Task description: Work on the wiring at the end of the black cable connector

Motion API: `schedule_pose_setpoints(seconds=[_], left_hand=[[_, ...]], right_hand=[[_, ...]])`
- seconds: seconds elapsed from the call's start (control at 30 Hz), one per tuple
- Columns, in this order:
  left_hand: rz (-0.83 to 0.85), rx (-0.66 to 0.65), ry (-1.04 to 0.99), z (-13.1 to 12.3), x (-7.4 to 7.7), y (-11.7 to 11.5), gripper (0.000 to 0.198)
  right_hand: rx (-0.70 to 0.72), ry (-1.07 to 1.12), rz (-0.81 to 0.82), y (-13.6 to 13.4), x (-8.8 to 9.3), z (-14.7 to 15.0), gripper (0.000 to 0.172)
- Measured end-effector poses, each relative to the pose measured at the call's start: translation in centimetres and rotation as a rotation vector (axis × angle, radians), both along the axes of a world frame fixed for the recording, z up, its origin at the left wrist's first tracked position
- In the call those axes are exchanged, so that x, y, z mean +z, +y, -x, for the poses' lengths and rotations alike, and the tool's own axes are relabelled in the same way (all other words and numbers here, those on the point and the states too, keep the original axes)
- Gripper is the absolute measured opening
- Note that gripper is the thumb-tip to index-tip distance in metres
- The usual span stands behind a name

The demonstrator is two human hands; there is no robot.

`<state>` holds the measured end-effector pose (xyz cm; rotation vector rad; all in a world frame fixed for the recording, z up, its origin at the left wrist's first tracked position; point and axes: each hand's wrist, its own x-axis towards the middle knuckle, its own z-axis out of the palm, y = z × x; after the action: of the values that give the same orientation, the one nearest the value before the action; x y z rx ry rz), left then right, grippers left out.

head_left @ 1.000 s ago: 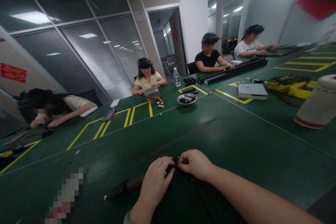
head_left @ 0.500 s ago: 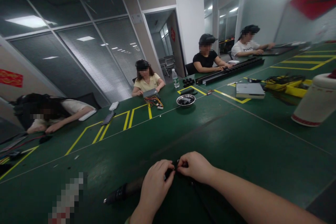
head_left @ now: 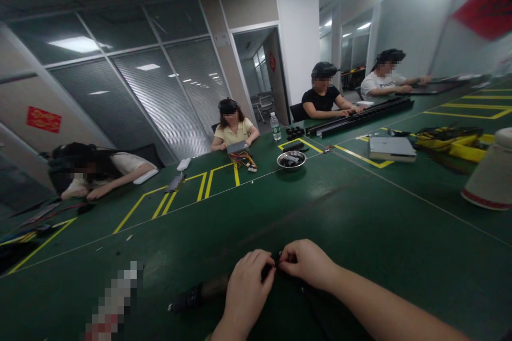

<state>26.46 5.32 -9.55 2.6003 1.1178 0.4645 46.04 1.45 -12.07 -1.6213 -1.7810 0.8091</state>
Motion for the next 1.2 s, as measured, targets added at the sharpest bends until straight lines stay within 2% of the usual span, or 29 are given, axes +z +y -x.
schedule_pose_setpoints(seconds=[0.8,1.2], left_hand=[[-0.028,0.03,-0.044,0.1,-0.5,-0.2,0.013],[-0.041,0.049,-0.028,-0.2,-0.4,-0.4,0.013]], right_hand=[[-0.005,0.006,-0.011,0.0,-0.2,0.3,0.014],[-0.015,0.022,-0.031,0.3,-1.1,0.2,0.015]])
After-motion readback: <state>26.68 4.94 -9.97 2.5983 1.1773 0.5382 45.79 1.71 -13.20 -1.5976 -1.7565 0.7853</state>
